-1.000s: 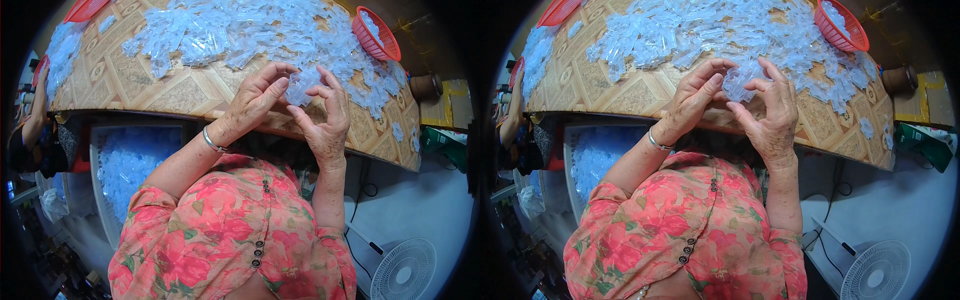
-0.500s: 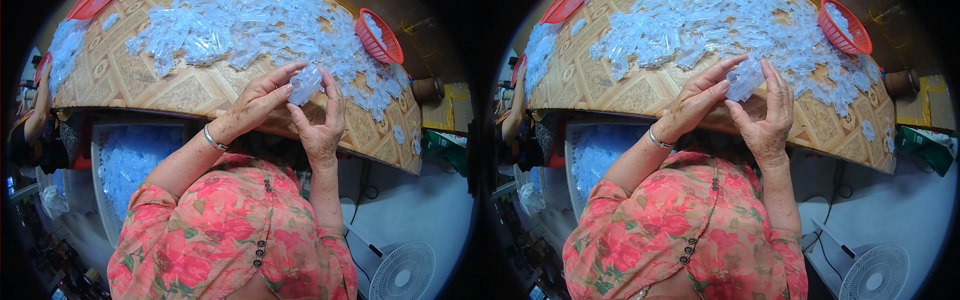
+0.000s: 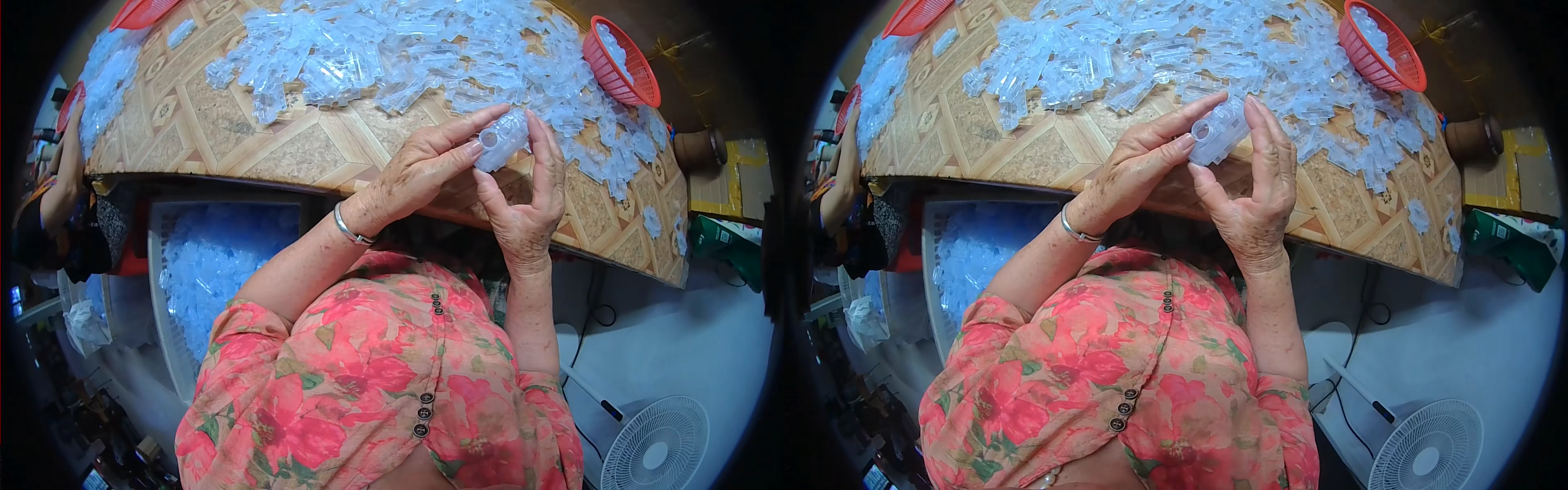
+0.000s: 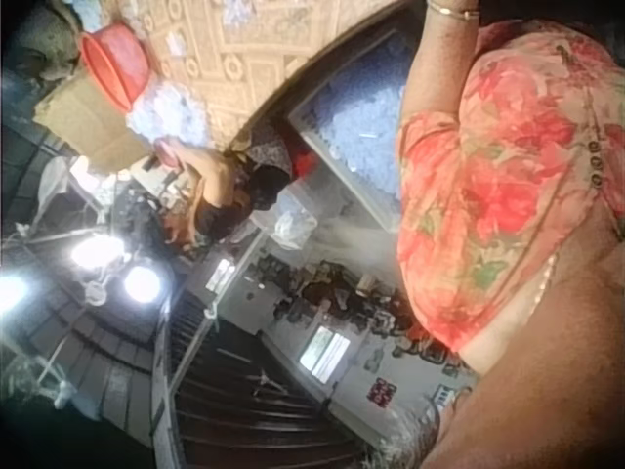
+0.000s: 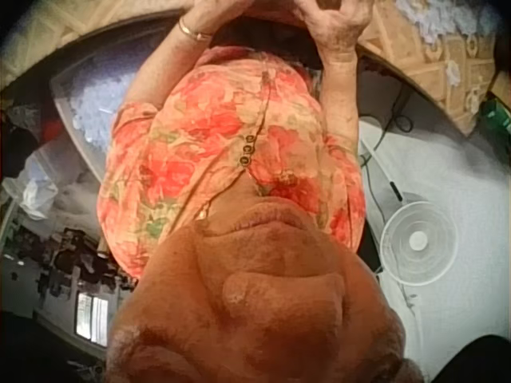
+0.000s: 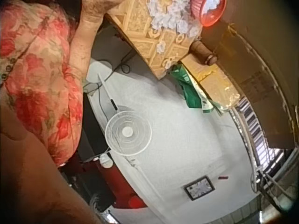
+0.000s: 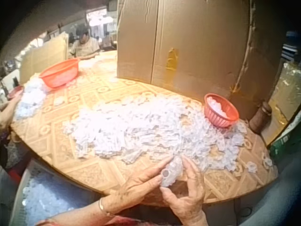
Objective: The person repeatedly picks up small transparent plastic components from a table, snaps them together by hand, and places the assembled units into a red basket. The process is continuous and repetitive throughout the clip.
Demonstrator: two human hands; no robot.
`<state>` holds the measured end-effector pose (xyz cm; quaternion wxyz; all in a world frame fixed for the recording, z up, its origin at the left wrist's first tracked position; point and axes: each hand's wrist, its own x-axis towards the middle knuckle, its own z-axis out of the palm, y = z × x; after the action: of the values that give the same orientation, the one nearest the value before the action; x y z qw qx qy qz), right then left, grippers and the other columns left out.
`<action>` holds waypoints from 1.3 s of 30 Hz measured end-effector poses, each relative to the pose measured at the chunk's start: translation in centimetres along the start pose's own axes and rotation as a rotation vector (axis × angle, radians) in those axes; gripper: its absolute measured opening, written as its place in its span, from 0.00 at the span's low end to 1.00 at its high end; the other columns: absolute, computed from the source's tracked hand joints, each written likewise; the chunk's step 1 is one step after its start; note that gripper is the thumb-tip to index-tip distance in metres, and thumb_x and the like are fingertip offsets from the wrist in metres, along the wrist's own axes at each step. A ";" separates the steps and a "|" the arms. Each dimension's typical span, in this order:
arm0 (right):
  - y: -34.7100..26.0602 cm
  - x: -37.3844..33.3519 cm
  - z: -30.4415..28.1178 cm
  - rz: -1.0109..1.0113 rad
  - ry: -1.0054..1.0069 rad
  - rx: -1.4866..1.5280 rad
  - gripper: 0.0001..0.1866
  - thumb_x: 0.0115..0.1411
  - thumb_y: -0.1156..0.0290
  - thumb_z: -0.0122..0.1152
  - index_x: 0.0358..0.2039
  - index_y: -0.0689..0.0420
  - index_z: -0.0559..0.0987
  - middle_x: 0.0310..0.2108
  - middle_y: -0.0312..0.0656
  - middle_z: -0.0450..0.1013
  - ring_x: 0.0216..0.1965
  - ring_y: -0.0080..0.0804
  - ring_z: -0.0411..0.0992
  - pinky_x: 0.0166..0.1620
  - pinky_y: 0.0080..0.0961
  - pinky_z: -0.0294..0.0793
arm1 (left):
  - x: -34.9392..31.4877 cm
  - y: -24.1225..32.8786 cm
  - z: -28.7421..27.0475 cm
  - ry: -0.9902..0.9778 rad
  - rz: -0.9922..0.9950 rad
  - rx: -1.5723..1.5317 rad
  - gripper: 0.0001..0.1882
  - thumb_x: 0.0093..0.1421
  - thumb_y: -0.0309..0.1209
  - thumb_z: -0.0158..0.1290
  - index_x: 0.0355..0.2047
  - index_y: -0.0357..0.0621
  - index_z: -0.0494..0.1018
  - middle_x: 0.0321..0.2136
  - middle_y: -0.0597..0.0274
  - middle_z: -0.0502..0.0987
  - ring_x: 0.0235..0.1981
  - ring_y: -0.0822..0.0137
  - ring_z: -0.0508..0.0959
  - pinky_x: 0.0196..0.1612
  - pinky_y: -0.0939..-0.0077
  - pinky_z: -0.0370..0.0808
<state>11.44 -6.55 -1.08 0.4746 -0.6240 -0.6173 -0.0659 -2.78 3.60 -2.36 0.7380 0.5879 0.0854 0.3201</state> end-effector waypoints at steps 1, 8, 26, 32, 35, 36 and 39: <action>0.0 0.0 0.0 0.013 -0.001 0.014 0.43 0.45 0.72 0.76 0.63 0.60 0.69 0.61 0.49 0.69 0.60 0.48 0.68 0.62 0.41 0.69 | 0.0 0.0 0.0 0.002 -0.008 0.005 0.26 0.72 0.30 0.46 0.68 0.40 0.62 0.66 0.61 0.66 0.64 0.73 0.65 0.66 0.75 0.61; 0.3 0.0 0.1 -0.032 -0.008 -0.021 0.42 0.46 0.71 0.76 0.63 0.60 0.69 0.61 0.49 0.69 0.60 0.49 0.69 0.62 0.41 0.69 | -0.1 0.0 -0.1 0.017 0.027 0.118 0.24 0.72 0.30 0.46 0.67 0.39 0.64 0.65 0.61 0.68 0.64 0.73 0.65 0.66 0.75 0.62; 0.5 -1.0 -0.6 0.095 -0.008 0.044 0.42 0.45 0.72 0.77 0.63 0.60 0.69 0.60 0.50 0.70 0.60 0.47 0.70 0.61 0.38 0.72 | -0.2 0.2 -0.1 -0.101 0.088 0.230 0.28 0.71 0.34 0.48 0.68 0.38 0.61 0.68 0.56 0.64 0.66 0.65 0.64 0.67 0.70 0.60; 0.5 -1.1 -0.3 0.048 0.015 -0.008 0.41 0.47 0.72 0.76 0.63 0.60 0.70 0.60 0.50 0.70 0.59 0.47 0.71 0.60 0.39 0.72 | -0.3 -0.2 0.0 -0.094 0.080 0.243 0.29 0.70 0.33 0.51 0.69 0.40 0.61 0.66 0.55 0.67 0.63 0.68 0.68 0.64 0.71 0.64; 0.7 -1.4 0.1 0.022 0.026 -0.042 0.40 0.48 0.71 0.76 0.62 0.60 0.70 0.59 0.50 0.71 0.59 0.48 0.70 0.60 0.39 0.72 | -0.4 -0.2 0.4 -0.069 0.209 0.388 0.30 0.68 0.31 0.53 0.69 0.42 0.61 0.63 0.54 0.70 0.61 0.68 0.69 0.64 0.72 0.65; 0.7 -1.5 0.2 0.020 0.026 -0.049 0.40 0.48 0.70 0.76 0.62 0.61 0.71 0.59 0.50 0.71 0.59 0.48 0.70 0.60 0.39 0.72 | -0.5 -0.3 0.4 -0.060 0.160 0.383 0.30 0.67 0.31 0.54 0.68 0.42 0.62 0.62 0.54 0.71 0.61 0.67 0.69 0.64 0.71 0.65; 0.6 -1.4 -0.5 0.014 -0.030 -0.076 0.39 0.48 0.70 0.76 0.62 0.61 0.71 0.57 0.50 0.72 0.58 0.48 0.71 0.60 0.38 0.71 | -0.7 -0.5 0.6 -0.036 0.051 0.396 0.28 0.66 0.29 0.55 0.66 0.41 0.65 0.59 0.52 0.73 0.59 0.63 0.71 0.62 0.68 0.67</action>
<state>11.85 -7.80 -2.01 0.4416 -0.6467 -0.6172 -0.0765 -2.90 2.66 -2.82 0.6011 0.7292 0.1184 0.3050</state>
